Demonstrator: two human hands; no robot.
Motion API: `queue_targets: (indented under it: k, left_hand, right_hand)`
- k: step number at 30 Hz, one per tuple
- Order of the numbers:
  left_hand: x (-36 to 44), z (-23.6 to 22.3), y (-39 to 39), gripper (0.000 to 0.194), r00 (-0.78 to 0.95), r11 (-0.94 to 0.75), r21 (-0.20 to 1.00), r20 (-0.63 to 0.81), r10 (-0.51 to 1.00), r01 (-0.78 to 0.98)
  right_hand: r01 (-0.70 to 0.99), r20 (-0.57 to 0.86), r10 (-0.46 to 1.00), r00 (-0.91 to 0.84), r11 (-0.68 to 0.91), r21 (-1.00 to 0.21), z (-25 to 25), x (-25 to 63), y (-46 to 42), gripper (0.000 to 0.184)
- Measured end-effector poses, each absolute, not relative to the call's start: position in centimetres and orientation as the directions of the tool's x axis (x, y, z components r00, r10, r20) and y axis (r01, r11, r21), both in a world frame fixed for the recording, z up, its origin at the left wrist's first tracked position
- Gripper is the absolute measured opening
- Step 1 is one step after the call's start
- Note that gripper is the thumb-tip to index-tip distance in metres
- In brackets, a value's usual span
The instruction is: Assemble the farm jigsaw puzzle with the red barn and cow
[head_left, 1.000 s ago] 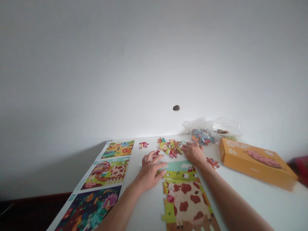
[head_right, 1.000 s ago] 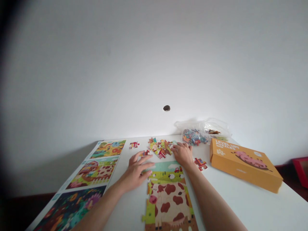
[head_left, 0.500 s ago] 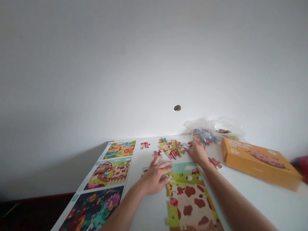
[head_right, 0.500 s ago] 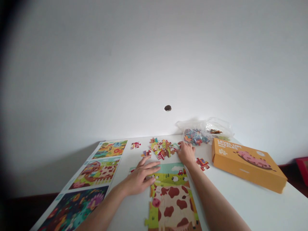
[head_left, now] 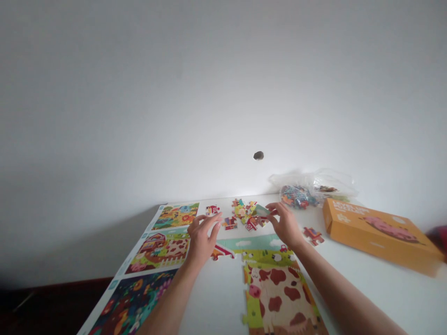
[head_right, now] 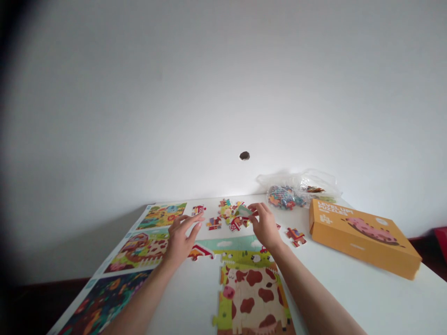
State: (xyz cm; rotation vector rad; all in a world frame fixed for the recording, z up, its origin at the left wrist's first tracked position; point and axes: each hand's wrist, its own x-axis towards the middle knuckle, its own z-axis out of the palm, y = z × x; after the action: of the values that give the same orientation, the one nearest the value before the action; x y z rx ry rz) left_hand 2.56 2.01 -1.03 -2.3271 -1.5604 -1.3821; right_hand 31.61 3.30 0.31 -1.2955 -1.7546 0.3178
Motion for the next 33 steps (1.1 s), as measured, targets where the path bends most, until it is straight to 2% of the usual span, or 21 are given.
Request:
queue_targets:
  k: [3, 6, 10, 14, 18, 21, 23, 26, 33]
  left_hand:
    - [3.0, -0.9, 1.6, 0.037, 0.184, -0.560, 0.471, 0.630, 0.754, 0.681]
    - [3.6, -0.9, 1.0, 0.036, 0.273, -0.610, 0.548, 0.575, 0.772, 0.572]
    - [3.9, -0.5, 0.5, 0.032, 0.305, -0.596, 0.660, 0.514, 0.802, 0.457]
    - [4.1, 0.1, 0.2, 0.039, 0.330, -0.571, 0.687, 0.467, 0.821, 0.449]
    - [3.7, -0.2, 0.6, 0.031, 0.189, -0.523, 0.714, 0.498, 0.847, 0.466]
    - [3.0, -0.6, 1.2, 0.030, 0.005, -0.468, 0.741, 0.531, 0.847, 0.482]
    - [2.6, -0.8, 1.5, 0.031, -0.075, -0.447, 0.754, 0.543, 0.836, 0.482]
    - [2.4, -0.9, 1.7, 0.032, -0.138, -0.439, 0.764, 0.556, 0.820, 0.474]
    - [1.9, -1.1, 1.9, 0.031, -0.156, -0.429, 0.720, 0.590, 0.792, 0.545]
  right_hand:
    - [0.471, 0.529, 0.828, -0.185, 0.547, -0.692, 1.5, 29.2, 0.9, 0.021]
    - [0.402, 0.548, 0.784, -0.291, 0.621, -0.674, 1.9, 27.4, -0.6, 0.022]
    - [0.374, 0.535, 0.777, -0.333, 0.629, -0.681, 1.8, 26.9, -0.9, 0.025]
    - [0.360, 0.500, 0.775, -0.387, 0.626, -0.692, 1.6, 26.9, -1.0, 0.025]
    - [0.431, 0.435, 0.779, -0.452, 0.618, -0.657, 1.6, 27.0, -1.1, 0.039]
    - [0.522, 0.314, 0.723, -0.616, 0.672, -0.525, 1.5, 27.3, -1.1, 0.054]
    - [0.557, 0.209, 0.683, -0.699, 0.705, -0.439, 1.5, 27.6, -1.0, 0.052]
    - [0.589, 0.117, 0.675, -0.728, 0.704, -0.397, 1.5, 27.9, -0.8, 0.044]
    - [0.616, 0.108, 0.700, -0.706, 0.683, -0.394, 2.0, 28.5, -0.5, 0.045]
